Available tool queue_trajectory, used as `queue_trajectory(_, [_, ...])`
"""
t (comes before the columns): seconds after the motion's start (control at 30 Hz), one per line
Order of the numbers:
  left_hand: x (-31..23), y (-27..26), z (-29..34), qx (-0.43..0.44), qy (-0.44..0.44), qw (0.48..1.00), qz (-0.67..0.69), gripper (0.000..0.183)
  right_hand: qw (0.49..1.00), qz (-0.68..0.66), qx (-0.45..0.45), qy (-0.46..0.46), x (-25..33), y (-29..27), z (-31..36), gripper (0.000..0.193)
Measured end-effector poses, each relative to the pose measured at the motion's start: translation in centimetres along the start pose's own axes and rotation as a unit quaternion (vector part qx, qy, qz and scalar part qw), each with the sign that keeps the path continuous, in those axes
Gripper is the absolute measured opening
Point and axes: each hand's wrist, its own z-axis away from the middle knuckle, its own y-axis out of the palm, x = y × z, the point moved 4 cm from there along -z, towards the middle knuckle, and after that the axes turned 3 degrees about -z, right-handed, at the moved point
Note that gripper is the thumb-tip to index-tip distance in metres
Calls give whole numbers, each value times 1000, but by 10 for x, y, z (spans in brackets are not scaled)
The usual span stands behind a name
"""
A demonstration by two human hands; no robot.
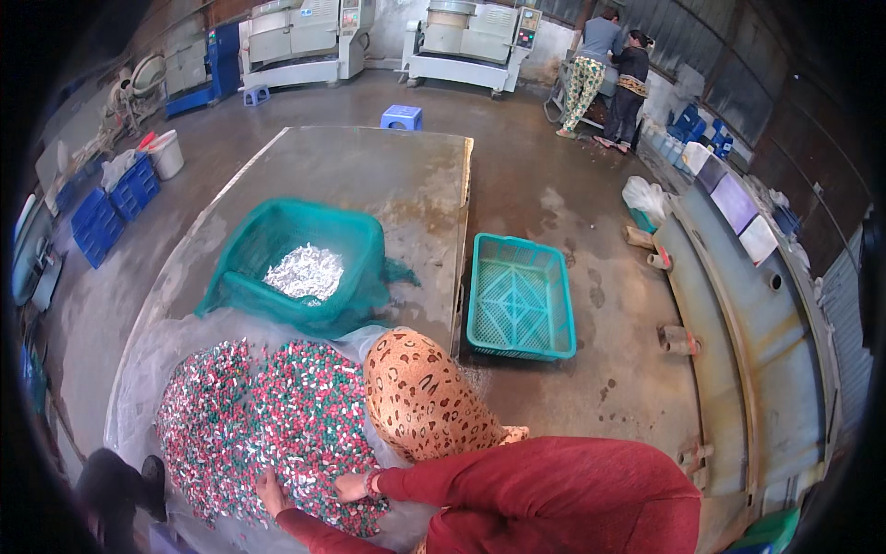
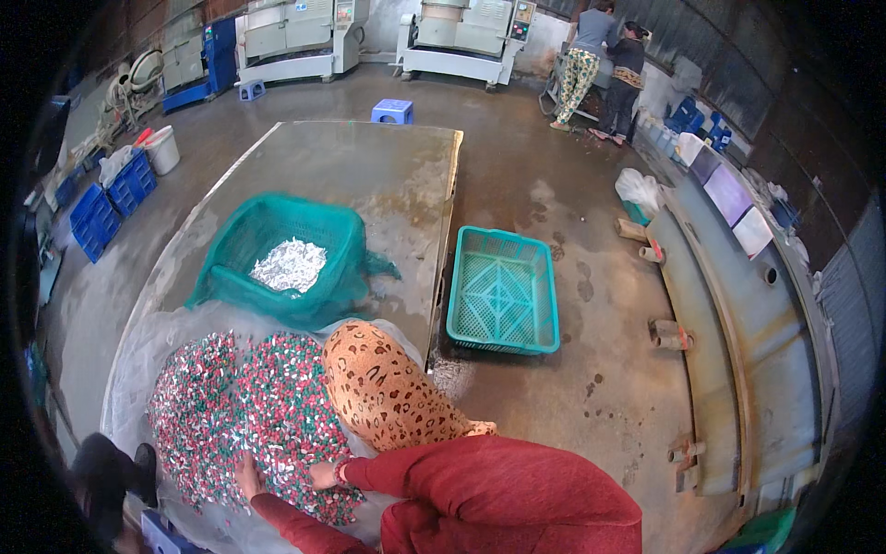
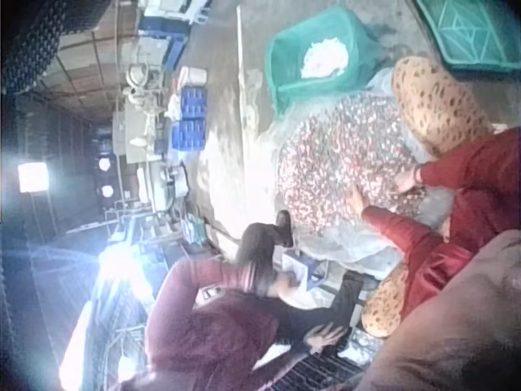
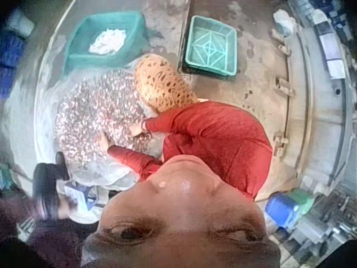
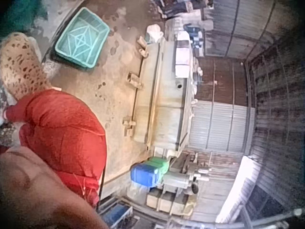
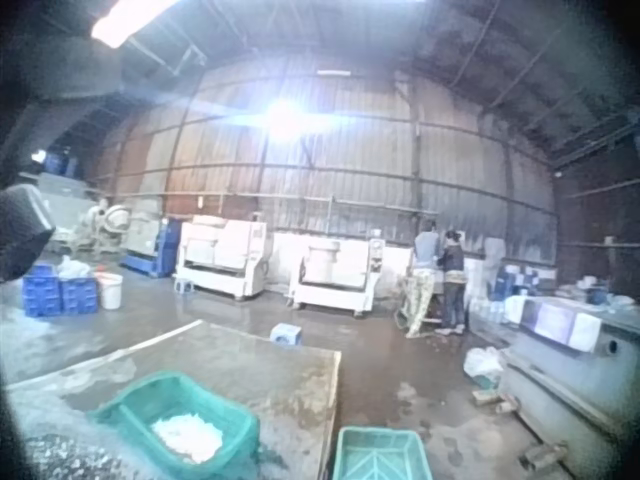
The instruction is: The person sorts through a large pile of small colorful plastic pieces to pick out metal clips by hand.
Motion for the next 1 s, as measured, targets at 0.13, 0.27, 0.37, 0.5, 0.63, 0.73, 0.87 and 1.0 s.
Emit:
queue_trajectory(0.13, [3,-4,8,-79,-6,996,-48,29,998,-26,-27,-40,11,-1,6,27])
queue_trajectory(0.27, [3,-6,4,-98,0,994,-42,30,997,-39,-9,-68,6,-4,11,26])
queue_trajectory(0.37, [-2,-11,3,-52,12,997,-59,29,999,-2,6,-39,-1,-2,12,26])
queue_trajectory(0.5, [-2,-19,4,-77,21,995,-62,28,999,38,20,-27,-4,2,15,28])
queue_trajectory(0.63, [0,-15,12,-106,6,993,-42,28,998,47,48,0,-12,5,14,28])
queue_trajectory(0.73, [6,-24,13,-102,0,995,-17,26,996,46,73,20,-16,10,13,29])
queue_trajectory(0.87, [20,-42,12,-100,-18,994,-25,26,998,-50,35,30,-22,5,-8,30])
queue_trajectory(1.0, [73,-135,12,-75,94,969,-218,39,959,-108,-204,-163,18,-11,2,21])
